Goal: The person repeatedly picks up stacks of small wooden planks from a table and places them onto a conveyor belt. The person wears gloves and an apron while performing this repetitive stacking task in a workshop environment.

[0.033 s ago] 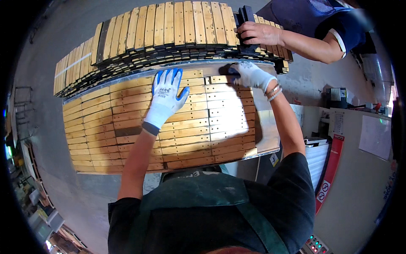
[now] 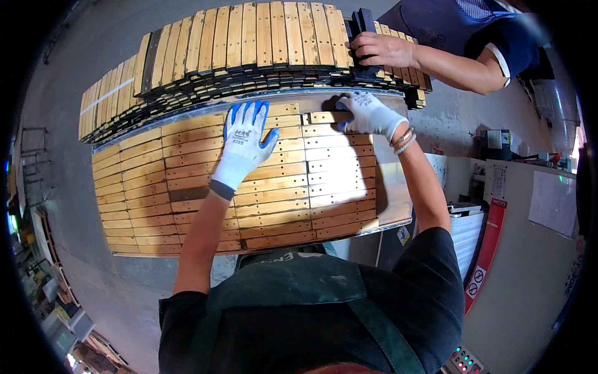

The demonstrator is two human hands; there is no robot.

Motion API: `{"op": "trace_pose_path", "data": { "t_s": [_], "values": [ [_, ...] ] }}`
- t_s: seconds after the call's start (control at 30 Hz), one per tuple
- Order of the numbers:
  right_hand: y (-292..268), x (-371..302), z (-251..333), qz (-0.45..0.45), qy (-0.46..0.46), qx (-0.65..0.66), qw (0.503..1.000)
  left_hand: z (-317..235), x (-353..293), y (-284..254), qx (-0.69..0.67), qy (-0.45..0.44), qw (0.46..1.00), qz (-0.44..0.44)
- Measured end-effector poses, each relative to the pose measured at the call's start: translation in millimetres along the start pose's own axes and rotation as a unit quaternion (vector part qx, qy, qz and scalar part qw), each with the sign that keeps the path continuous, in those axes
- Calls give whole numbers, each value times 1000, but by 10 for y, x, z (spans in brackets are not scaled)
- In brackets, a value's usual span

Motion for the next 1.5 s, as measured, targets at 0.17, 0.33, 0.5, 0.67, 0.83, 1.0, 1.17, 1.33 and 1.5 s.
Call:
{"op": "trace_pose_path", "data": {
  "t_s": [0.17,0.33,0.5,0.67,0.83,1.0,1.17,1.33,1.5],
  "values": [
    [158,-32,-48,-59,-18,-65,996,-24,40,-14,-12,6,1000,-1],
    [50,91,126,-212,13,-131,968,-10,20,5,-20,7,1000,2],
    [420,44,51,-319,-24,-17,947,-14,36,-19,-8,7,1000,11],
    [529,-98,65,-325,-60,104,938,-12,24,6,6,4,1000,26],
    [857,-361,-436,-466,26,145,872,-41,44,18,9,21,1000,2],
    [951,-315,-207,-428,44,62,901,8,81,47,-18,50,998,-25],
    [848,-436,-119,-429,35,85,899,-58,33,-81,21,46,998,-36],
    [1560,-1164,-266,-434,103,176,878,17,-80,134,33,14,999,-25],
    [1372,-1198,513,-374,64,70,923,-21,-131,30,28,-15,999,-5]
  ]
}}
Point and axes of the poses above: each hand's wrist, its own x-axis towards the middle knuckle, its own y-axis out of the palm, z = x × y, the point moved 4 cm from there along x, towards the middle knuckle
